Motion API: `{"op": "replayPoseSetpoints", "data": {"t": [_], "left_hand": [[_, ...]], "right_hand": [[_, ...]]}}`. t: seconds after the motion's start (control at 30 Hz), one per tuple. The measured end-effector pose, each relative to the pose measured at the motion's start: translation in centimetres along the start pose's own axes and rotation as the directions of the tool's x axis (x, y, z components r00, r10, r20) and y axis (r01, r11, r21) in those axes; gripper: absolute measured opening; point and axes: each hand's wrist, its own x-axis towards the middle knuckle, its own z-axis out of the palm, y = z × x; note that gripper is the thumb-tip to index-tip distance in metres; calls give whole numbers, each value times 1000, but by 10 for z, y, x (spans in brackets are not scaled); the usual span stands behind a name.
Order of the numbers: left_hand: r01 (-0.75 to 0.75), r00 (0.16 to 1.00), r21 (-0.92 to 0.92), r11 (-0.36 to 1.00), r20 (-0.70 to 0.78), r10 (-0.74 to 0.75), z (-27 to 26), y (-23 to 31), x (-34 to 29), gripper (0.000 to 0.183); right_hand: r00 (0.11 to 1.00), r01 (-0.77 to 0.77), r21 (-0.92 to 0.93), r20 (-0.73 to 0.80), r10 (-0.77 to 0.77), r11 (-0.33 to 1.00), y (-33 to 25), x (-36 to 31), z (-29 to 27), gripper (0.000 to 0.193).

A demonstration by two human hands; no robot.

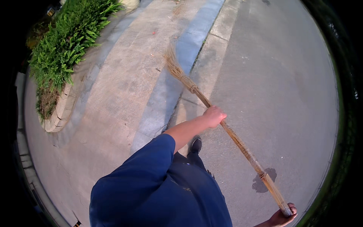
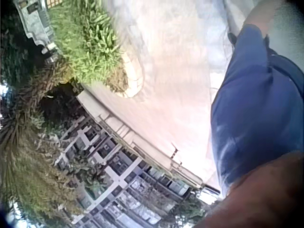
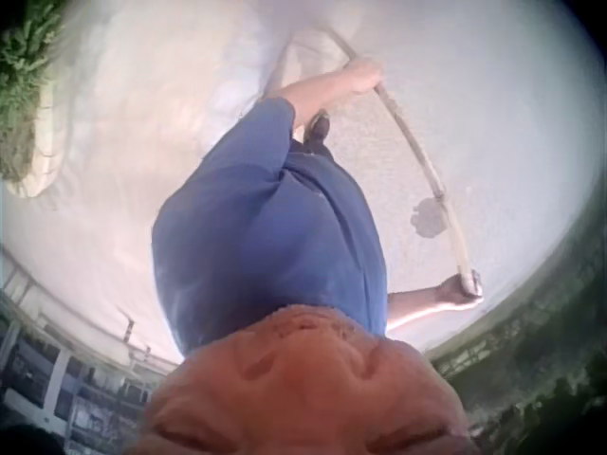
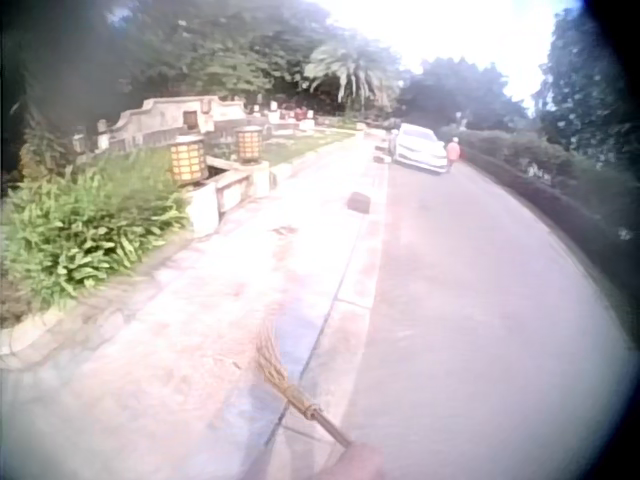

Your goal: The person walks along the paved road and sweeps debris across the ground with a broom.

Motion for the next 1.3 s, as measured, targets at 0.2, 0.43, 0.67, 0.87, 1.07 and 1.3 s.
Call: {"op": "replayPoseSetpoints", "data": {"t": [0.2,0.43,0.67,0.87,1.07,1.3], "left_hand": [[133,991,-82,988,-23,-135,14,-54,-22,13],[481,874,-92,872,126,-469,68,-76,-216,9],[727,662,13,686,251,-706,75,-81,-300,17],[475,877,-196,858,30,-479,69,-26,-166,11],[264,944,-351,899,-98,-315,54,54,-89,9],[718,696,-202,666,221,-684,133,-26,-265,13]], "right_hand": [[893,249,-276,437,-109,928,-13,-19,94,26],[746,13,-330,631,211,944,44,22,142,27],[638,-248,-335,649,413,909,154,36,167,28],[711,-308,-47,652,263,950,108,167,136,24],[601,-304,36,782,162,952,54,402,24,24],[589,-278,-306,695,413,911,166,92,184,21]]}}
